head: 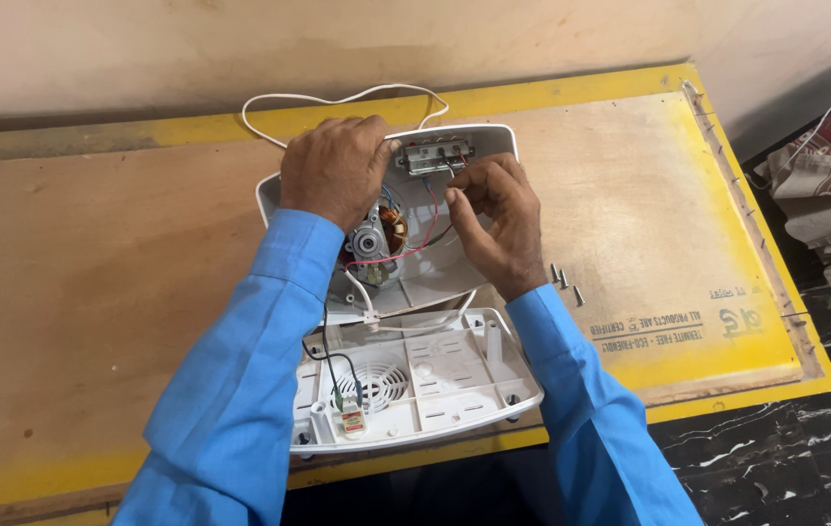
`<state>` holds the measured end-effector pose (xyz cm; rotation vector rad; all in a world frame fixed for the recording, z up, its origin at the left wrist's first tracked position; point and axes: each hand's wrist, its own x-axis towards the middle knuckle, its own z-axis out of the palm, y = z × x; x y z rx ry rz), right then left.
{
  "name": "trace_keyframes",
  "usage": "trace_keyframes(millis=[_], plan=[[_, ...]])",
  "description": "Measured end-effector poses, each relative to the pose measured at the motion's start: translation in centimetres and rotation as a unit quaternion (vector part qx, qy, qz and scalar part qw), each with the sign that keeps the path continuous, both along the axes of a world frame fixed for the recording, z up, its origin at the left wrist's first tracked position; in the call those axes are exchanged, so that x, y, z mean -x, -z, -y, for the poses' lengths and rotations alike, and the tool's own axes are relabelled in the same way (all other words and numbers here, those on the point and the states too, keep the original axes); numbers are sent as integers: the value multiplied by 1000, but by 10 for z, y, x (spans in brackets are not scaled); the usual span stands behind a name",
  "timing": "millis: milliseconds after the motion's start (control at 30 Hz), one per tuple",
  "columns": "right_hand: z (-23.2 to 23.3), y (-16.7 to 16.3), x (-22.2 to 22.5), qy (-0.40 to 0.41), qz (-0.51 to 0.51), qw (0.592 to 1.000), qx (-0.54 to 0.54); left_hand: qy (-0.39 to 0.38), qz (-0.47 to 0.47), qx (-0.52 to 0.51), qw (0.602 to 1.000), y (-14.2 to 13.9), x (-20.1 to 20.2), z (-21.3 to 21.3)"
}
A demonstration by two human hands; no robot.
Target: The person works on an opened white electric appliance with an exposed motor and wiring on a table. They route and connect the black and red wires, seat a wiring connector into the base housing, and press components into place inside the upper housing while holding the casing steady.
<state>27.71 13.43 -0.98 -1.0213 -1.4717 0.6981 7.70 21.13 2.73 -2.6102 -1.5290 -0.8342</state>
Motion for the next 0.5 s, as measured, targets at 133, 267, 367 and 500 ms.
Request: trace_keyframes(millis=[133, 267, 367, 500], plan=[[0, 0, 0, -4, -4, 1000, 0, -1, 0, 1, 1000, -1, 0, 0], [-1, 0, 1, 3, 4, 1000, 0, -5, -2, 8, 1000, -1, -1, 0], [0, -1, 0, 7, 16, 1000, -2, -5, -3, 4, 1000, -1, 0, 0], [-1, -3, 1, 12, 36, 999, -5, -7, -6, 8, 1000, 0, -1, 0]])
